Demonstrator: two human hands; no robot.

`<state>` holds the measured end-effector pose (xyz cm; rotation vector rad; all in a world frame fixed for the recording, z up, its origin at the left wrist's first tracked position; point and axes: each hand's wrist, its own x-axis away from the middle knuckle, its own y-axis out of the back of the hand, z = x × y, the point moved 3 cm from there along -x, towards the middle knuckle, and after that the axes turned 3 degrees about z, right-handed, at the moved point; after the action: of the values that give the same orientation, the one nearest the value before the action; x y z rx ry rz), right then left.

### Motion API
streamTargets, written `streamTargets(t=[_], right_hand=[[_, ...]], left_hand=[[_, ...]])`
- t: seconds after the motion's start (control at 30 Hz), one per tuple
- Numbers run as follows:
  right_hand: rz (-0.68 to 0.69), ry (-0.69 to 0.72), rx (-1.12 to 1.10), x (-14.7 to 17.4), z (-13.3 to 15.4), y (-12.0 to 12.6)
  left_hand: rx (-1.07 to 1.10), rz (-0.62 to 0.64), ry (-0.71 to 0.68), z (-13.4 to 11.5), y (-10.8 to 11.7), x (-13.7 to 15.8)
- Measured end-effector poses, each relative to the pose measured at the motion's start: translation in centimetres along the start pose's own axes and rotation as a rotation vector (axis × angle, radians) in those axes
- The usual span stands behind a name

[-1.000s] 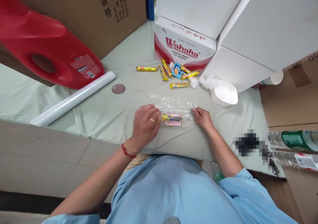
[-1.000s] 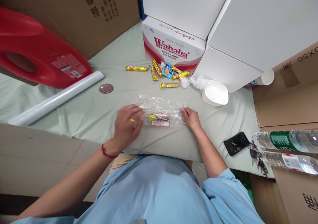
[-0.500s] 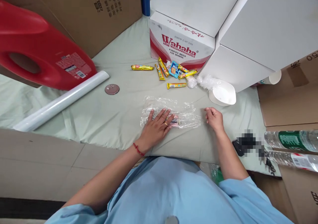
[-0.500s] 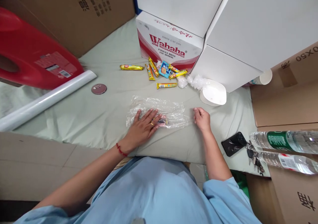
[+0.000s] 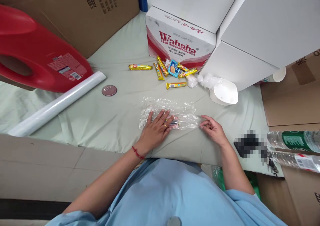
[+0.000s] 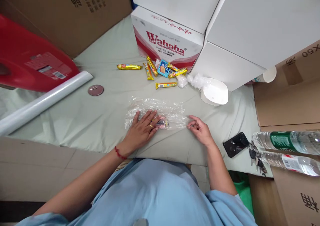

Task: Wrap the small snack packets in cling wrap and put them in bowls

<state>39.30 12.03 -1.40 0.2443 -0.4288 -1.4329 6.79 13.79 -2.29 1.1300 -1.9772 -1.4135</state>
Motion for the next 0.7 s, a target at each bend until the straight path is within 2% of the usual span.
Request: streamTargets(t=[0.13, 0.23, 0.3, 0.33, 0.47, 0.57, 0.63, 0.7], right_hand=[[-0.026, -0.093, 0.081, 0.2, -0.4, 3.1], [-0.213, -0.068, 0.217, 0.5, 1.4, 3.4], [-0.284, 0.04, 0.29, 0.5, 3.7, 1.4], [-0.266, 0.12, 0.304, 0.3, 5.0, -0.3], [0.001, 0.454, 0.36, -0.9, 8.7, -8.7], [0.079, 0.49, 0.489, -1.8, 8.3, -13.0], [0.098, 0.463, 0.565, -2.0, 7.2, -14.1], [0.111, 0.441, 0.598, -2.0, 6.1, -14.3]], left_hand=[[-0.001, -0.002, 0.003, -0.1, 0.1, 0.0], [-0.006, -0.001, 0.001, -0.2, 0.2, 0.0], [-0.011, -0.007, -0.001, -0.2, 0.2, 0.1], [-0.013, -0.013, -0.001, -0.2, 0.2, 0.1], [-0.016, -0.048, 0.019, -0.2, -0.1, -0.1], [-0.01, -0.075, 0.057, 0.5, -0.2, 0.1], [-0.012, -0.07, 0.091, 1.5, 0.1, 0.6], [-0.023, -0.052, 0.132, 3.0, 0.8, 1.4]])
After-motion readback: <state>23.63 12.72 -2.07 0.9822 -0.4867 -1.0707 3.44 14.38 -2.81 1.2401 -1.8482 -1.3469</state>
